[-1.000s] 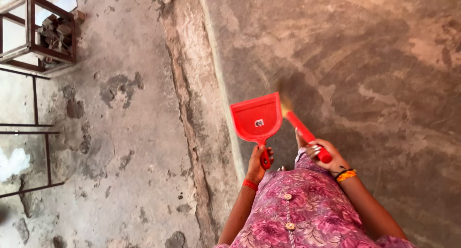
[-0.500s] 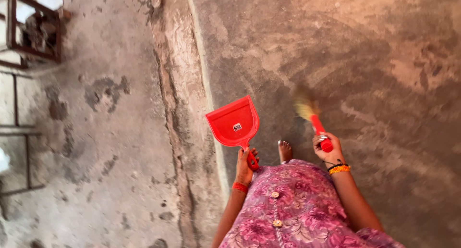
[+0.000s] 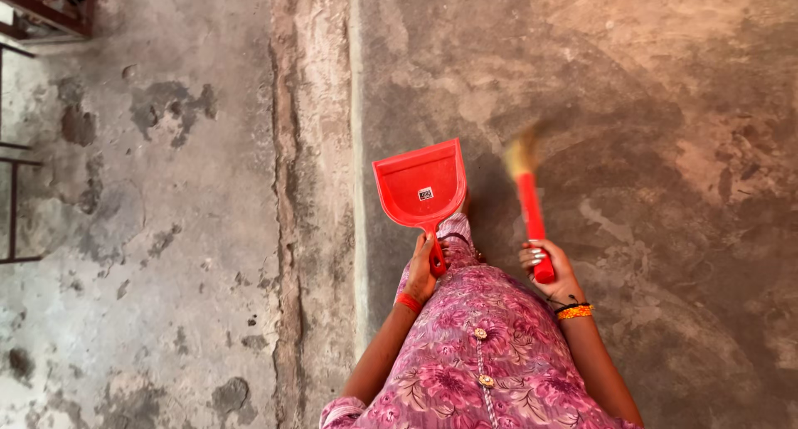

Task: The person sweeps a concrete floor using a small broom and a dustpan. They move around the room, sweeping debris into piles and occasionally using the dustpan to collect the dirt. The task involves navigating around various objects like a clay stove and metal frames.

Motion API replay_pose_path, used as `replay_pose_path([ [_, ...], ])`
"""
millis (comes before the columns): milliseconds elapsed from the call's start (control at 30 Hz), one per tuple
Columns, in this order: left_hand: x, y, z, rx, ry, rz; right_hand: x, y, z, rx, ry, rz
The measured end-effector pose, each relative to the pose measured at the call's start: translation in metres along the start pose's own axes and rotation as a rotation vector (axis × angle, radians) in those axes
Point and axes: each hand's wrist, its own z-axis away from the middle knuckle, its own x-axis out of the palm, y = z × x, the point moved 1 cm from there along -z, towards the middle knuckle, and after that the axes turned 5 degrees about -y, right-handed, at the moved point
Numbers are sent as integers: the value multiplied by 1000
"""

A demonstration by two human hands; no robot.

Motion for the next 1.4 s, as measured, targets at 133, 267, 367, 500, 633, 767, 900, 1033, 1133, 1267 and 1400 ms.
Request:
replay_pose_path([
  [133,12,10,-38,-47,-64,112,13,-17,-14,198,-16,-64],
  [267,34,31,-84,-90,-85,36,41,-35,-29,295,-4,-187],
  [367,58,50,-121,-86,-125,9,64,-45,-39,186,43,-201],
  [500,76,72,-159,-69,-156,-13,92,-73,-46,-221,165,-125],
  [633,79,87,-195,-76,-49,-57,114,-89,-62,-416,153,50],
  [767,64,98,-220,-78,52,-32,120,-89,-94,-542,395,357],
  [900,50,108,-248,-57,77,35,121,-90,-122,-418,460,566],
  [1033,49,120,-261,-90,129,118,124,-89,-147,-114,327,407],
  [1133,52,136,-266,-68,160,68,137,-92,-170,123,155,365],
  [1267,51,149,-277,-34,186,92,155,-101,-202,363,48,232],
  [1400,48,162,-291,14,216,150,174,-116,-217,370,67,171],
])
